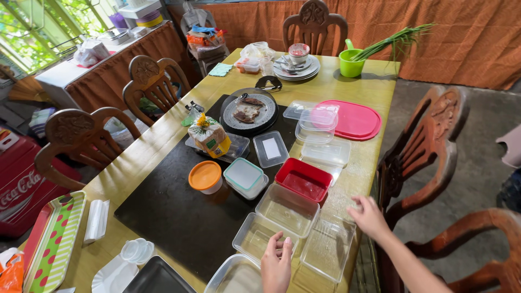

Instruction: The person opens and closes various plastic and metal containers on a dining table, then stacks them by size and type. They handle clear plastic containers, red and orange lidded containers, and metal trays, arranging them into neat piles.

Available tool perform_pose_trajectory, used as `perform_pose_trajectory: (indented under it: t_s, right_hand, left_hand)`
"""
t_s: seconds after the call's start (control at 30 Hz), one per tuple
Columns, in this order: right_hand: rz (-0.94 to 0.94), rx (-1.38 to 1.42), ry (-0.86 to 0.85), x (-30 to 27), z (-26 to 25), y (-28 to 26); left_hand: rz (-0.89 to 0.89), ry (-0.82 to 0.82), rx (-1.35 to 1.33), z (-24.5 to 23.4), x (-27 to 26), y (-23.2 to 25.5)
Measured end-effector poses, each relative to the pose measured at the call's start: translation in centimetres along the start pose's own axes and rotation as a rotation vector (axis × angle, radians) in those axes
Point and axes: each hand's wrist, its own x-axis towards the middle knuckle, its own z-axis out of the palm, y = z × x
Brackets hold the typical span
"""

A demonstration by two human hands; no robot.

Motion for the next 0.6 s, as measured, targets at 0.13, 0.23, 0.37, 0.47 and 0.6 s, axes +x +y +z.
perform_pose_trajectory:
  t_s: [0.13,0.23,0.37,0.47,0.6]
  right_hand:
    - [-0.222,-0.153,0.023,8.0,1.0,-0.2]
    - [-0.261,-0.296,-0.073,10.7,1.5,-0.5]
    - [-0.302,-0.463,-0.101,10.0,1.0,-1.3]
    - [-0.317,-0.518,-0.065,8.4,-0.6,-0.9]
    - [-0.274,-0.446,-0.007,7.4,-1.4,1.2]
  left_hand:
    - [0.000,-0.011,-0.061,0.8,1.2,-1.1]
    - [-0.023,-0.010,-0.099,1.5,1.9,-1.8]
    - [-0.099,-0.003,-0.040,1.8,2.5,-2.3]
    - [-0.124,-0.015,-0.066,1.9,3.2,-2.4]
    - [-0.061,-0.014,-0.052,2.4,3.8,-2.5]
